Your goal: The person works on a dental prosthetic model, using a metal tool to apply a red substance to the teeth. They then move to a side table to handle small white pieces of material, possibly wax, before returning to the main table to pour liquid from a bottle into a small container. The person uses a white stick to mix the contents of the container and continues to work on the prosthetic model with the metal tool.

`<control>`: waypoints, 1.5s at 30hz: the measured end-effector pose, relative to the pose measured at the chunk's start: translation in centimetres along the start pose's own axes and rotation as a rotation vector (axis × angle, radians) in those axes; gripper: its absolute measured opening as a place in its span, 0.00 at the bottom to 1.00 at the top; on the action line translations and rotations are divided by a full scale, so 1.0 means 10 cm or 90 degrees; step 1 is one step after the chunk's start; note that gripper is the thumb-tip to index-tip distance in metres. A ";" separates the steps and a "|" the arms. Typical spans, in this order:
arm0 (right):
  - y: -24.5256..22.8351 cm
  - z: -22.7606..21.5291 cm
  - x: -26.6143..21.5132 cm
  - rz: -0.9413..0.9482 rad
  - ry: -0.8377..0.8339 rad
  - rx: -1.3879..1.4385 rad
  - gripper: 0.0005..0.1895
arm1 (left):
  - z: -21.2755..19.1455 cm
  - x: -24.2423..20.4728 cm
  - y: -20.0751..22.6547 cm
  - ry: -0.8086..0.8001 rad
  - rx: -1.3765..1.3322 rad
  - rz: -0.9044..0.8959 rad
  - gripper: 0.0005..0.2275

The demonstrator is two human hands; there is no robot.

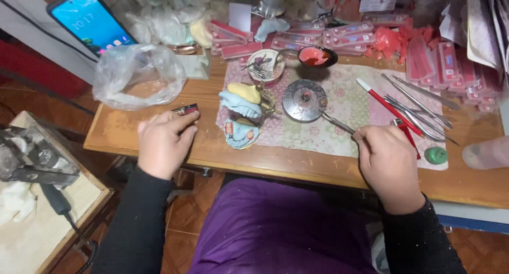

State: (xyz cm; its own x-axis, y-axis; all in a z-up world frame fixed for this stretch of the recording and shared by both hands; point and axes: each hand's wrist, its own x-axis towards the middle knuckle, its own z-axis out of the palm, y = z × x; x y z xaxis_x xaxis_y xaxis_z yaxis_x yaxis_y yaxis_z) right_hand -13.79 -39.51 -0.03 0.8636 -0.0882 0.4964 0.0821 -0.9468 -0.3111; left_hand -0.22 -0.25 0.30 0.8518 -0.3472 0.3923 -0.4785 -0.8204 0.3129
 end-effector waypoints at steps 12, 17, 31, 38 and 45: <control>-0.22 -0.10 0.12 0.188 0.017 0.443 0.12 | -0.23 -0.17 0.29 0.100 -0.140 0.015 0.04; -0.25 0.19 0.05 0.238 0.037 0.609 0.10 | -0.22 0.04 0.30 0.095 -0.101 -0.001 0.04; -0.31 0.50 0.13 0.380 0.096 0.945 0.12 | -0.20 0.61 0.54 -0.128 -0.455 0.084 0.41; -0.33 0.48 0.14 0.376 0.095 0.945 0.12 | 0.19 0.71 0.43 -0.213 -0.715 0.073 0.31; -0.45 0.41 0.13 0.359 0.089 0.911 0.11 | 0.22 0.69 0.49 -0.111 -0.530 0.146 0.24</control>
State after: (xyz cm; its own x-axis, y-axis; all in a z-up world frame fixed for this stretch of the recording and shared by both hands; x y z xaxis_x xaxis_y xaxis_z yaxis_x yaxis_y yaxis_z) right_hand -11.00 -34.10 -1.28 0.9003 -0.4247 0.0956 0.2347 0.2886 -0.9282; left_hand 3.75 -7.65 2.65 0.7035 -0.5826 0.4070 -0.5842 -0.1481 0.7980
